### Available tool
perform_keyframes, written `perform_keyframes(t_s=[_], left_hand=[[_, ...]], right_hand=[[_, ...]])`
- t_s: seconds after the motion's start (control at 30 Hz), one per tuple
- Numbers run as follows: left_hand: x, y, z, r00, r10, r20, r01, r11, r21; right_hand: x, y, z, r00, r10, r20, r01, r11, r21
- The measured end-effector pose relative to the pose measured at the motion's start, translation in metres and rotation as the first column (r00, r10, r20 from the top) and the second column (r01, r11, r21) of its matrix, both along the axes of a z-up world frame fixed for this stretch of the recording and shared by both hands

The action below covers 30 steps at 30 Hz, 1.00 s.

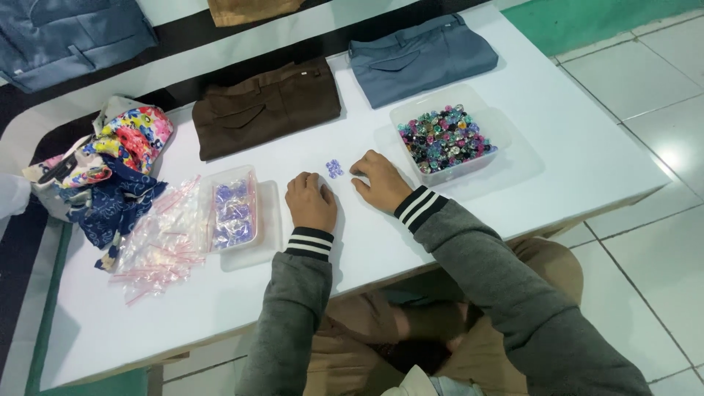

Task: The person sorts colorful buttons from a clear plastic container onto a white table. They pick out specific buttons and place them into small plastic bags, then seal the bags.

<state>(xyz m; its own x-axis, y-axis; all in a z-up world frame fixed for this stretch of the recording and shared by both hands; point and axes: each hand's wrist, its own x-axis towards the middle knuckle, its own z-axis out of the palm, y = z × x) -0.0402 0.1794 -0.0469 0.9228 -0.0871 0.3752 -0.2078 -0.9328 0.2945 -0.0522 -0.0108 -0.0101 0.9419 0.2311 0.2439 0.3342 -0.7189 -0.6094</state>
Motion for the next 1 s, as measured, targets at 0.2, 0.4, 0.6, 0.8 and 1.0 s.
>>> perform_keyframes(t_s=[0.2,0.4,0.6,0.8,1.0], left_hand=[[-0.043,-0.01,0.022,0.989,-0.037,-0.141,0.045,0.997,0.057],[-0.074,-0.018,0.02,0.953,-0.038,-0.3,0.076,0.99,0.117],[-0.117,-0.029,0.018,0.963,-0.107,-0.247,0.142,0.982,0.128],[-0.163,-0.049,0.036,0.934,-0.3,-0.192,0.323,0.941,0.101],[-0.177,-0.088,0.06,0.81,-0.558,-0.182,0.57,0.821,0.018]], right_hand=[[-0.024,0.007,-0.003,0.997,-0.004,0.082,0.02,0.982,-0.186],[-0.062,0.016,-0.018,0.998,0.013,0.068,0.009,0.948,-0.317],[-0.121,0.013,0.006,0.998,-0.01,-0.065,-0.015,0.927,-0.376],[-0.183,-0.015,0.024,0.992,-0.118,-0.051,0.093,0.934,-0.344],[-0.197,-0.065,0.015,0.949,-0.298,-0.104,0.248,0.909,-0.336]])
